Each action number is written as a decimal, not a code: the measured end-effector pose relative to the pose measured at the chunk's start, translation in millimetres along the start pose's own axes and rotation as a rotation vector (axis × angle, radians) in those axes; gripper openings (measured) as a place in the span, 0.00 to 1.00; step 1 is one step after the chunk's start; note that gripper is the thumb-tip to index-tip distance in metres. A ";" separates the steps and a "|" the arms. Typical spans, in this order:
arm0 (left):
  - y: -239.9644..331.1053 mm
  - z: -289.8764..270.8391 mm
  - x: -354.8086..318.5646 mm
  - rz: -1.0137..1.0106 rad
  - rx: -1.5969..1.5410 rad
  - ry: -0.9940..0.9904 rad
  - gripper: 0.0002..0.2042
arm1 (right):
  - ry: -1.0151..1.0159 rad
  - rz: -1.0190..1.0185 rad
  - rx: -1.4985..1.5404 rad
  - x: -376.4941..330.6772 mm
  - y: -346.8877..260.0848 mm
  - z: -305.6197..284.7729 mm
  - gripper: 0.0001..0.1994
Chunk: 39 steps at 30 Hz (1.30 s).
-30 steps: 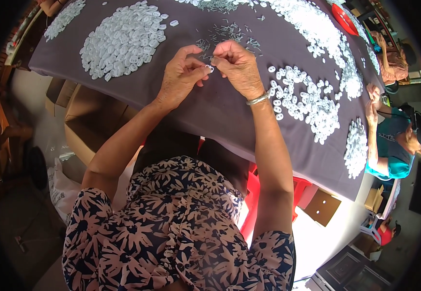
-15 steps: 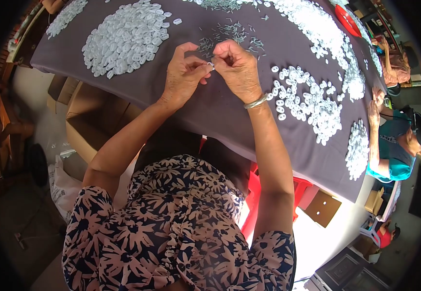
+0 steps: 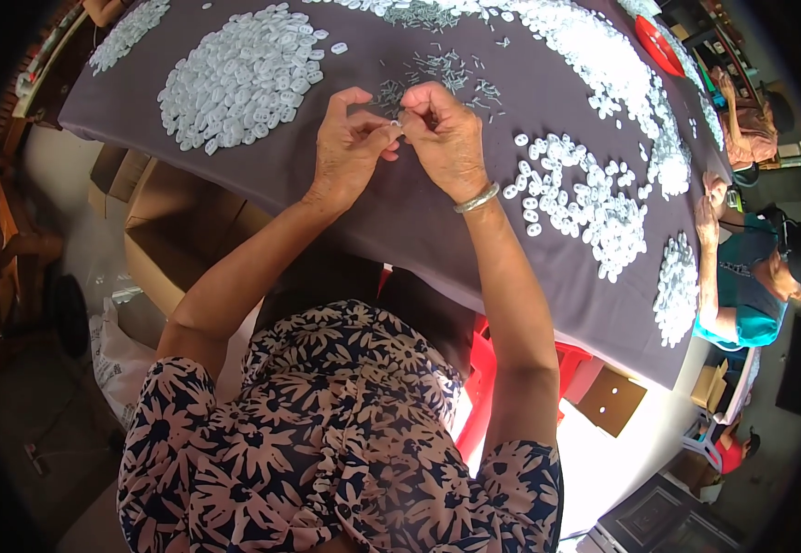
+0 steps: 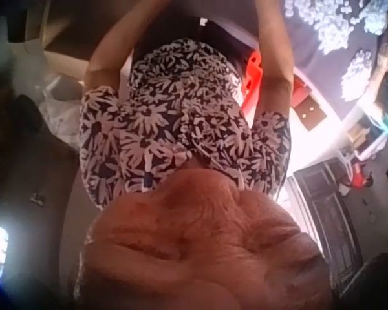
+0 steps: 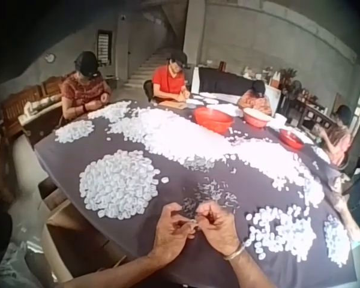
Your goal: The person assembles plastic cord locks by hand, picking up the plastic components from the table and fitting them together.
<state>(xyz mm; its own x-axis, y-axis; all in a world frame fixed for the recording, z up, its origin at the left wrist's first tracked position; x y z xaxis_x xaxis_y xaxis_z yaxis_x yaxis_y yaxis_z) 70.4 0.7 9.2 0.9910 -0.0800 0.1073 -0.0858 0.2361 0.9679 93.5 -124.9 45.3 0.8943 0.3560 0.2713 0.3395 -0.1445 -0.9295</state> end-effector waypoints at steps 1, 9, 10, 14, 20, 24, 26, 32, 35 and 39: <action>-0.1 1.5 0.0 0.004 0.000 -0.013 0.21 | -0.004 -0.009 -0.024 -0.2 -1.0 -1.5 0.05; -7.0 5.1 0.8 0.003 -0.060 -0.082 0.15 | 0.269 0.089 0.130 -8.7 -3.3 -71.1 0.17; -7.1 1.1 1.2 0.004 -0.047 -0.077 0.12 | 0.344 0.094 0.155 -12.5 -8.0 -89.8 0.18; 1.2 -7.8 4.1 0.033 0.003 -0.095 0.07 | 0.522 0.147 0.303 -35.0 -12.3 -161.8 0.24; 0.0 -1.3 4.6 0.027 0.032 -0.147 0.07 | 0.404 0.242 0.243 -50.0 6.6 -189.1 0.27; 0.1 0.2 3.7 0.057 0.038 -0.145 0.07 | 0.397 0.206 0.069 -50.7 9.2 -186.7 0.26; 0.1 0.4 2.6 0.065 0.043 -0.142 0.08 | 0.395 0.186 0.007 -47.6 7.6 -178.9 0.26; -0.1 2.8 1.8 0.057 0.073 -0.154 0.08 | 0.042 0.042 -0.640 -37.3 -7.5 -144.6 0.09; -1.4 2.2 0.5 0.029 0.073 -0.146 0.08 | -0.057 -0.156 -1.001 -38.0 -29.8 -116.5 0.11; -2.4 2.4 1.6 0.042 0.069 -0.145 0.07 | -0.174 -0.143 -1.032 -37.2 -12.4 -111.3 0.13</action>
<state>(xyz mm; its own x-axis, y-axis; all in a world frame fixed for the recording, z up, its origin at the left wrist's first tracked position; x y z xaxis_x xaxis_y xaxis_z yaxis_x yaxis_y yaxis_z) 71.9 -2.3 7.6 0.9615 -0.2119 0.1750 -0.1386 0.1760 0.9746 88.5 -239.1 74.6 0.7997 0.5476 0.2462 0.5953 -0.7767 -0.2059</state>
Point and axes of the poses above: each hand's wrist, its own x-axis towards the middle knuckle, its own z-axis out of the palm, y = z × x, the point moved 10 cm from there along x, towards the middle knuckle, and after that the axes turned 9 degrees about -y, right-handed, at the moved point
